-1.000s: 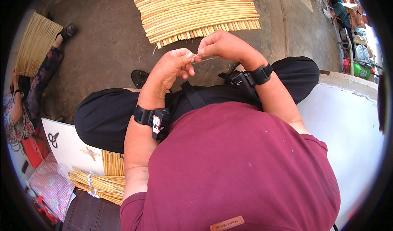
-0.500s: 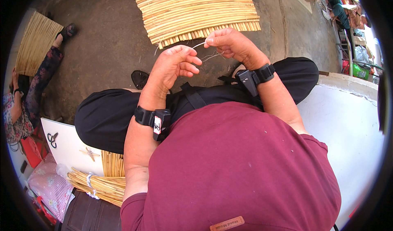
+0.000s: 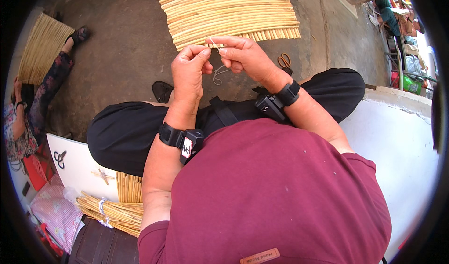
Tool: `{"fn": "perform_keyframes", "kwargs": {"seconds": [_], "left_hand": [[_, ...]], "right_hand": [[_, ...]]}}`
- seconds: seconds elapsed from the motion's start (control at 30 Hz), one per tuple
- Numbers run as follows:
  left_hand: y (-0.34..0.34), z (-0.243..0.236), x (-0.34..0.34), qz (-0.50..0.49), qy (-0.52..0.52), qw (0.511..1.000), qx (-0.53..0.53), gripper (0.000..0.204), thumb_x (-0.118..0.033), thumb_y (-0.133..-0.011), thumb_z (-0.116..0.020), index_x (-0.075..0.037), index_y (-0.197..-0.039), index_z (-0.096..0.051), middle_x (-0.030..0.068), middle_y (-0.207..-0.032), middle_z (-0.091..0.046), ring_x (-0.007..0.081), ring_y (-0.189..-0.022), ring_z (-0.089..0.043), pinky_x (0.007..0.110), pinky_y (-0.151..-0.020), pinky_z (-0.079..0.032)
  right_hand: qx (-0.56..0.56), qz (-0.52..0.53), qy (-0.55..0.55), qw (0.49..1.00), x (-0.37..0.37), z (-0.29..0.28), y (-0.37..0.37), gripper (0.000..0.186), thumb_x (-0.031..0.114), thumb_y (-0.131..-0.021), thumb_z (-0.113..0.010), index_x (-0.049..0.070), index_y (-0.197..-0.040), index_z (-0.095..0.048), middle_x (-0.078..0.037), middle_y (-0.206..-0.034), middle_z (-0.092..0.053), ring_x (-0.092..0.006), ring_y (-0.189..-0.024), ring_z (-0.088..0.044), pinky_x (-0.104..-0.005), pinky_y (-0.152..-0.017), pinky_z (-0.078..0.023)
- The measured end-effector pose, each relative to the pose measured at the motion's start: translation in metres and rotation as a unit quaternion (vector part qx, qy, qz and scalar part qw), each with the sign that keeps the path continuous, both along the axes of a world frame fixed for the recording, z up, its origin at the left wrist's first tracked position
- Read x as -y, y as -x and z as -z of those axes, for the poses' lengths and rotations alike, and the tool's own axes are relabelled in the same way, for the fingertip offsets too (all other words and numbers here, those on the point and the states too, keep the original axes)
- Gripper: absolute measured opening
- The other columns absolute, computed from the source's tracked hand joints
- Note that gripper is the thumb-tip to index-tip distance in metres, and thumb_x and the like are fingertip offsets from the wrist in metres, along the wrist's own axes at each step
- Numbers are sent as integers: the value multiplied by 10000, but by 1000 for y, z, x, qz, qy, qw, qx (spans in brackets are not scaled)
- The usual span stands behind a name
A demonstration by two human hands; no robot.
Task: The person weaves a straw mat by hand, threading string around wooden slats to connect them into a continuous panel, then uses scissors to trim the thread.
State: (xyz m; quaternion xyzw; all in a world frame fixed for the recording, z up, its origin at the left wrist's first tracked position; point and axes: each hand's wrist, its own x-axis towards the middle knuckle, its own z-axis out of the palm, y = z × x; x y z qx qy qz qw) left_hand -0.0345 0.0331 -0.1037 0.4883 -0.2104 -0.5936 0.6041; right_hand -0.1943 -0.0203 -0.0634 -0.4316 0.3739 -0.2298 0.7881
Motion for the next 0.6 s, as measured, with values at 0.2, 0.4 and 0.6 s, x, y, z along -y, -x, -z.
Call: {"fn": "perform_keyframes", "kwargs": {"seconds": [0.2, 0.4, 0.6], "left_hand": [[4, -1, 1, -8, -25, 994, 104, 51, -73, -842, -681, -23, -832, -671, -6, -690, -609, 53, -519, -514, 205, -470, -427], [3, 4, -2, 17, -59, 994, 90, 73, -98, -854, -673, -27, -840, -662, -1, -695, -605, 52, -491, -507, 206, -436, -425], [-1, 7, 1, -10, -69, 996, -46, 93, -132, -880, -640, -47, -842, -634, 4, -686, -585, 71, -482, -529, 212, -438, -436]], "right_hand": [[-173, -24, 301, 938, -11, 16, -7, 372, 106, -879, -593, 129, -1251, -597, -53, -674, -615, -123, -584, -591, -251, -538, -460], [-299, -65, 431, 849, -14, 11, -7, 291, 98, -834, -624, 93, -1120, -572, -145, -728, -637, -300, -660, -633, -376, -615, -504], [-245, 20, 422, 873, -5, 23, -3, 106, 97, -843, -644, 24, -913, -612, -66, -652, -561, -129, -577, -510, -270, -551, -429]]}}
